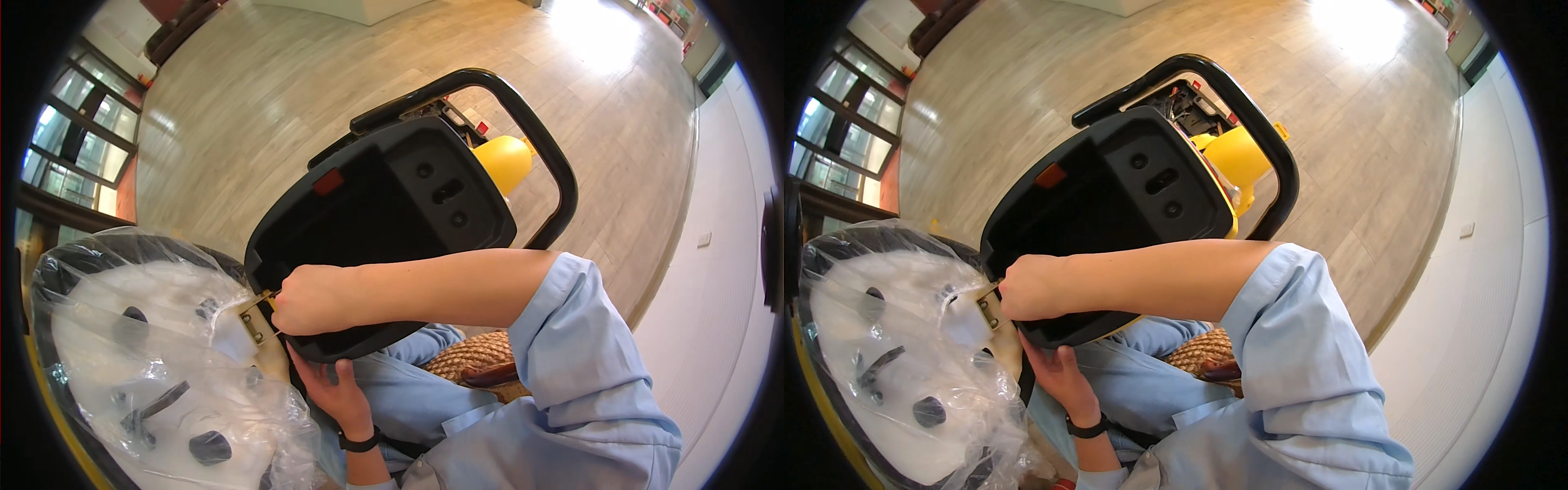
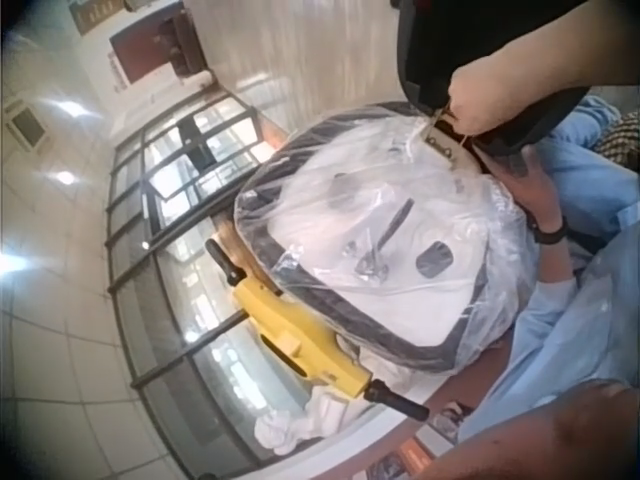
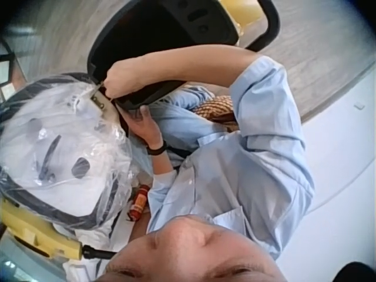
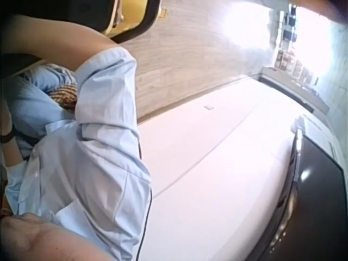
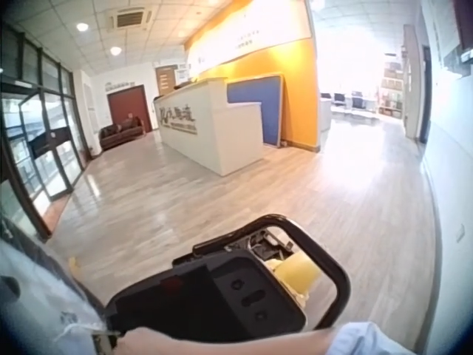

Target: Repairing a component on a floor-cleaning machine by removing small parts.

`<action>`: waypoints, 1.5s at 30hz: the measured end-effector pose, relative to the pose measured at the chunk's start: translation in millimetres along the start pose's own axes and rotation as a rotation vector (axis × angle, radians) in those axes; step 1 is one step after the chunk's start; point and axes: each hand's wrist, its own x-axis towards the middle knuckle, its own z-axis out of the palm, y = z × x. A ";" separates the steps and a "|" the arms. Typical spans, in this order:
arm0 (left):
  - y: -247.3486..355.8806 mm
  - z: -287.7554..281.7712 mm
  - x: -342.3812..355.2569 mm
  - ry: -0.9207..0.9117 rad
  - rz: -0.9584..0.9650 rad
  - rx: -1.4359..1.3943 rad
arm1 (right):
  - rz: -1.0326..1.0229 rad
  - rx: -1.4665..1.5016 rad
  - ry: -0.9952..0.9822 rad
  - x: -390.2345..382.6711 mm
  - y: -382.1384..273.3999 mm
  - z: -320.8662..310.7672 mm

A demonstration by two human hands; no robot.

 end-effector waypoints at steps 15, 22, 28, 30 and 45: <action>-4.9 2.8 -0.9 0.068 0.013 0.086 | 0.008 -0.023 0.079 3.6 -3.6 14.8; -7.0 2.6 -2.8 0.024 0.022 -0.004 | -0.030 0.013 0.056 0.2 4.8 9.5; 4.2 5.2 -7.1 0.028 0.128 0.213 | 0.327 0.167 0.131 -29.9 23.0 -75.8; 22.4 17.8 -21.4 0.063 0.306 0.283 | 0.415 0.063 0.235 -63.4 11.6 -107.1; 70.3 111.1 12.0 -0.387 0.812 0.915 | 0.715 -0.346 0.545 -214.1 -36.5 -104.4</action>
